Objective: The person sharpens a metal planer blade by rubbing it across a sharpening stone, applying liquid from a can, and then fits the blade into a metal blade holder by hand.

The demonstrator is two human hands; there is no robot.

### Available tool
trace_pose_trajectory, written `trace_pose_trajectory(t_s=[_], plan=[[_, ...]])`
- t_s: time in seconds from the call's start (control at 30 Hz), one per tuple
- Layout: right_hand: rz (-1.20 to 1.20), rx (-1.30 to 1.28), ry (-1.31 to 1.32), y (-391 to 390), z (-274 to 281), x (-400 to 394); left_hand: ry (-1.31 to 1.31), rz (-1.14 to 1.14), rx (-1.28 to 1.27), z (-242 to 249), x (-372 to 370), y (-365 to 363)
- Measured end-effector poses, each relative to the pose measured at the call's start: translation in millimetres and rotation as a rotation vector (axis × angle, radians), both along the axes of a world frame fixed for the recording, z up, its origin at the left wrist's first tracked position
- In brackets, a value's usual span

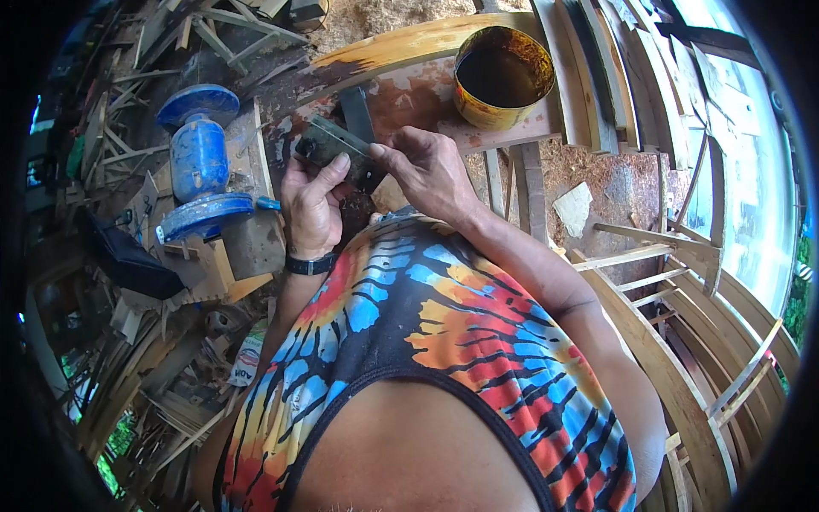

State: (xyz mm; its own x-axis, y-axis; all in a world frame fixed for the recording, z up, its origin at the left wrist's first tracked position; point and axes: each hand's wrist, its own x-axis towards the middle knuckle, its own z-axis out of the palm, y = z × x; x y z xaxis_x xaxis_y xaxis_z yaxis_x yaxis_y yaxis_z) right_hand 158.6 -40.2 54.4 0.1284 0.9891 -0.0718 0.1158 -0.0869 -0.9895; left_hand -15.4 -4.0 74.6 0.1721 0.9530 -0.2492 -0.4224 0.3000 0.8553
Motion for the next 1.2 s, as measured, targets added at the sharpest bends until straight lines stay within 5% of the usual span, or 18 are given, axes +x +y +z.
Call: trace_pose_trajectory(t_s=[0.33,0.43,0.57,0.7,1.2], plan=[[0.052,-0.096,-0.039,0.2,8.9,5.1,-0.025,-0.040,-0.062,-0.9,-2.0,0.7],[0.119,0.024,0.155,-0.2,4.8,9.3,-0.057,-0.123,-0.142,-5.1,-13.3,6.3],[0.308,0.533,-0.298,0.8,23.6,17.7,-0.147,-0.252,-0.280,-3.5,-24.3,15.1],[0.318,0.783,-0.497,2.7,20.6,16.3,-0.232,-0.382,-0.368,-13.2,-29.3,15.9],[0.221,0.770,-0.657,7.5,18.5,23.8,-0.221,-0.403,-0.394,-8.5,-30.0,12.3]])
